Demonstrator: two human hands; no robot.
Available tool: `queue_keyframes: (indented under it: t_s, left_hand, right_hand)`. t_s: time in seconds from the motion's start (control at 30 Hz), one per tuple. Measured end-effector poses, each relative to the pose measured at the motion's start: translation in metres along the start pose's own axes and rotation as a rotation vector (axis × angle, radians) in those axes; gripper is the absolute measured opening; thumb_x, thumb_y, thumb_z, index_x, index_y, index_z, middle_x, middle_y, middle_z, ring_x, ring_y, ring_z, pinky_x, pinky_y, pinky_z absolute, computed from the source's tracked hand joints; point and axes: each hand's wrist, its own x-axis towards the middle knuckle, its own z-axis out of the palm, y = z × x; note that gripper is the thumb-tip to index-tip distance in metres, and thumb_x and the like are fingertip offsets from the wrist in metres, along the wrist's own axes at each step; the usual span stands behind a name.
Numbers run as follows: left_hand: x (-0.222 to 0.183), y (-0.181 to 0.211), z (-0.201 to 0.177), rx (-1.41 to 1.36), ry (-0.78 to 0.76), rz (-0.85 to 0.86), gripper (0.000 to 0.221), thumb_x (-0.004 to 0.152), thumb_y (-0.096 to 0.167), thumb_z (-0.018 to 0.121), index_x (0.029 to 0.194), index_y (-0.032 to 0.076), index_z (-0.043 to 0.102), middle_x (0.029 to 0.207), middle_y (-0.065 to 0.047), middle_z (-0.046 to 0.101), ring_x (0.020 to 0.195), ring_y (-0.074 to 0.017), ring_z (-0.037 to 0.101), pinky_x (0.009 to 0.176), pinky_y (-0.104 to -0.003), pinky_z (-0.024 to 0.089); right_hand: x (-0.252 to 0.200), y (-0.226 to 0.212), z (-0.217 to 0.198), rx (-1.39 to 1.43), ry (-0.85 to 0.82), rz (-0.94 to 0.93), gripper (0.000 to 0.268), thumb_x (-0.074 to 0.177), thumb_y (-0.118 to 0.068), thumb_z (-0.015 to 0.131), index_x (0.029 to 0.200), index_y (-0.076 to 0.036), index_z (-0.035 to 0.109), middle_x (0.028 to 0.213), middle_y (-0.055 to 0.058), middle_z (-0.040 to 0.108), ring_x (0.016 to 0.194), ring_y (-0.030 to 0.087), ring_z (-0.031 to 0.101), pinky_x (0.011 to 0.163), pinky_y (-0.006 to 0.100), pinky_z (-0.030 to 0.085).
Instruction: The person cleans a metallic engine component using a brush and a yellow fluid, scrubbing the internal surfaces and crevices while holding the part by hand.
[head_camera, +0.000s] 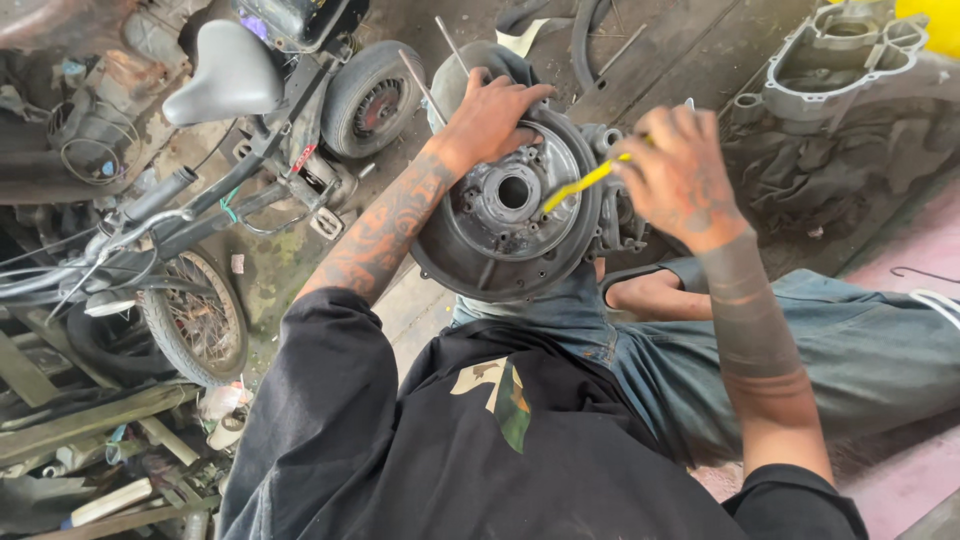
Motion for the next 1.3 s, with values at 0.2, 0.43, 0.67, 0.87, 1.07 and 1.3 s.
queue_keyframes:
  t_s: [0.2,0.43,0.67,0.87,1.07,1.3]
  left_hand:
    - [0.0,0.0,-0.001,0.003,-0.001,0.001,0.065,0.092,0.041,0.077,0.146,0.016,0.053,0.107,-0.007,0.075,0.107,-0.0332,0.062,0.099,-0.055,0.03]
    - [0.001,-0.001,-0.003,0.024,0.029,0.017,0.064,0.093,0.041,0.077,0.147,0.017,0.052,0.107,-0.011,0.073,0.107,-0.0363,0.062,0.096,-0.055,0.031]
    - [-0.003,0.002,-0.006,0.008,0.005,0.012,0.065,0.093,0.04,0.077,0.147,0.015,0.052,0.108,-0.01,0.074,0.107,-0.036,0.062,0.097,-0.057,0.032]
    - [0.0,0.0,-0.004,0.001,0.009,-0.005,0.064,0.093,0.039,0.078,0.148,0.018,0.051,0.104,-0.013,0.072,0.107,-0.0384,0.062,0.099,-0.057,0.03]
    - [0.001,0.003,-0.009,-0.026,0.003,-0.003,0.065,0.09,0.042,0.078,0.145,0.018,0.054,0.108,-0.011,0.074,0.109,-0.0362,0.062,0.097,-0.055,0.03]
    - [0.002,0.003,-0.012,0.003,-0.012,-0.016,0.067,0.091,0.043,0.078,0.147,0.018,0.052,0.108,-0.014,0.073,0.108,-0.0388,0.062,0.095,-0.055,0.03]
  right_hand:
    - [0.0,-0.001,-0.001,0.071,0.072,0.038,0.02,0.108,-0.036,0.068,0.104,-0.018,0.077,0.097,0.005,0.054,0.096,0.026,0.049,0.087,0.042,0.036]
    - [0.004,0.004,0.005,0.017,0.095,0.059,0.013,0.105,-0.028,0.073,0.102,-0.016,0.076,0.103,0.006,0.055,0.095,0.028,0.05,0.088,0.043,0.035]
    - [-0.004,0.014,0.005,-0.079,0.126,0.08,0.017,0.108,-0.032,0.073,0.107,-0.015,0.075,0.102,0.007,0.054,0.098,0.026,0.047,0.087,0.042,0.036]
    - [-0.003,0.017,0.012,-0.027,0.138,0.086,0.017,0.109,-0.031,0.071,0.104,-0.015,0.077,0.102,0.007,0.059,0.097,0.027,0.051,0.088,0.044,0.036]
    - [-0.003,-0.011,-0.001,0.054,0.116,-0.028,0.013,0.107,-0.027,0.069,0.099,-0.016,0.072,0.099,0.004,0.054,0.09,0.027,0.05,0.088,0.041,0.038]
    - [-0.023,0.018,0.023,0.091,0.205,0.177,0.017,0.105,-0.028,0.075,0.104,-0.011,0.078,0.1,0.011,0.054,0.094,0.03,0.05,0.083,0.043,0.036]
